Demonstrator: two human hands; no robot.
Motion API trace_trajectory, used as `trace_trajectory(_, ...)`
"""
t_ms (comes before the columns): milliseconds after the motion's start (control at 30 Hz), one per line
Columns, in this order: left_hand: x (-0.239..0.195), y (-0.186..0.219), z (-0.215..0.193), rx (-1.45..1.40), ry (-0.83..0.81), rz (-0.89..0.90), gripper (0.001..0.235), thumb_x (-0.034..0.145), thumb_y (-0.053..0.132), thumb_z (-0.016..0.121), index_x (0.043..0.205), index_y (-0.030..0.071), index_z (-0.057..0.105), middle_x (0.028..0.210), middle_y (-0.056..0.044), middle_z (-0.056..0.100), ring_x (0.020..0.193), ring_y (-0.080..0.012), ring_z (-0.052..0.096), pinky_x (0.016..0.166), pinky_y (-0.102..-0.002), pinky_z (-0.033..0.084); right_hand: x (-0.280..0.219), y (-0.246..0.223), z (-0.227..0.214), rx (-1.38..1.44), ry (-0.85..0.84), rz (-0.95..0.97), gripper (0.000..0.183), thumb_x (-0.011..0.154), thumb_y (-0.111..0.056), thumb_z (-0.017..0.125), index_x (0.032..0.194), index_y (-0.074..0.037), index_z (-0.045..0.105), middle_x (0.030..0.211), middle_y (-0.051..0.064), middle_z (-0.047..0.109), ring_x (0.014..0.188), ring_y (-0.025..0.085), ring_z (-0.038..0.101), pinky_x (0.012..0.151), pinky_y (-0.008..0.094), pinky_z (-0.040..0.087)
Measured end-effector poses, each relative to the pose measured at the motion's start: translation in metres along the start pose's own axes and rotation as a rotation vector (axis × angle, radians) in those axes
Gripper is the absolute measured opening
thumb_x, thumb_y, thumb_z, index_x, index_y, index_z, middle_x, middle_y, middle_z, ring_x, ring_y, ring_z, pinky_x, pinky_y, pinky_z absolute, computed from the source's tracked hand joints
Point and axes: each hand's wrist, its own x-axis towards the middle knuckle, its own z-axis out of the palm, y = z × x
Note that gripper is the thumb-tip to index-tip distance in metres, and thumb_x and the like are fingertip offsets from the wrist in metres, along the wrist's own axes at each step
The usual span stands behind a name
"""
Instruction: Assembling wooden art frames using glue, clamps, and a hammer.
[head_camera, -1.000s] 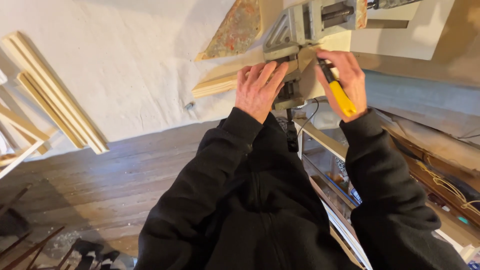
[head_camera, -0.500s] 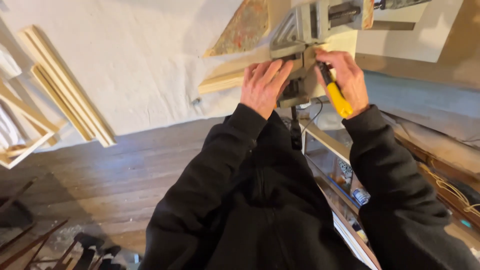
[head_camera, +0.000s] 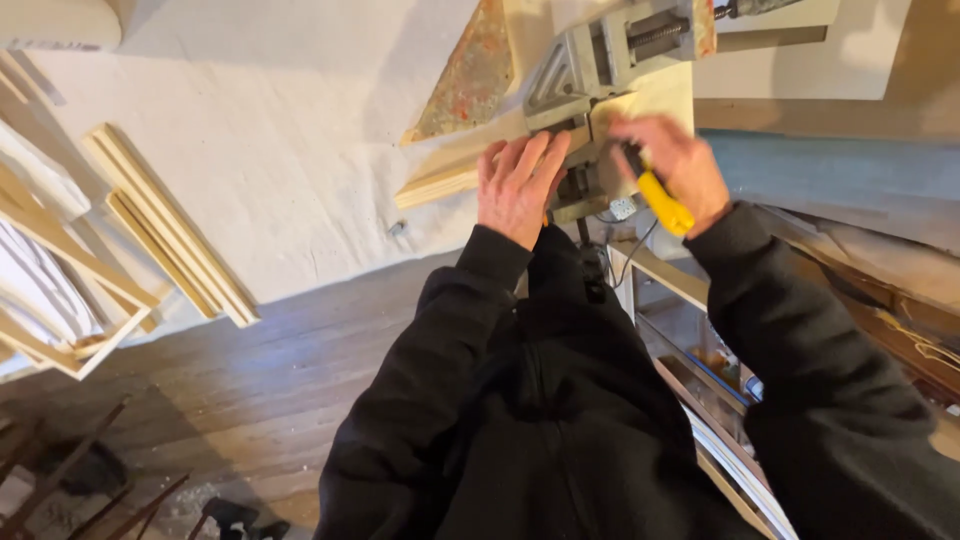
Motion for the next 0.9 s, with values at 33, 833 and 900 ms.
trace_trajectory(33, 0.003, -0.001, -0.001, -0.012, 0.022, 0.004, 0.048, 0.09, 0.015, 0.078, 0.135, 0.015, 0.063, 0.13, -0.001, 0.061, 0.12, -0.0227, 0.059, 0.108, -0.047, 0.043, -0.002, 0.0, -0.001, 0.003, -0.036, -0.004, 0.038, 0.091, 0.006, 0.069, 0.127, -0.003, 0.061, 0.123, 0.017, 0.07, 0.111, 0.036, 0.067, 0.089, 0.041, 0.057)
trace_trajectory(833, 0.001, -0.004, 0.005, 0.004, -0.019, -0.018, 0.051, 0.089, 0.02, 0.078, 0.137, 0.017, 0.062, 0.128, -0.001, 0.061, 0.119, -0.0216, 0.059, 0.113, -0.052, 0.038, 0.013, 0.006, 0.002, -0.059, -0.001, -0.047, 0.028, 0.097, -0.004, 0.072, 0.124, -0.005, 0.064, 0.117, 0.017, 0.069, 0.109, 0.034, 0.067, 0.089, 0.041, 0.057)
trace_trajectory(900, -0.003, -0.004, 0.001, 0.0, -0.019, -0.023, 0.05, 0.09, 0.018, 0.078, 0.137, 0.017, 0.062, 0.129, -0.001, 0.061, 0.12, -0.0216, 0.059, 0.114, -0.052, 0.038, 0.005, 0.005, 0.009, -0.042, -0.024, -0.041, 0.03, 0.096, -0.003, 0.072, 0.125, -0.005, 0.064, 0.118, 0.017, 0.069, 0.11, 0.035, 0.066, 0.09, 0.041, 0.057)
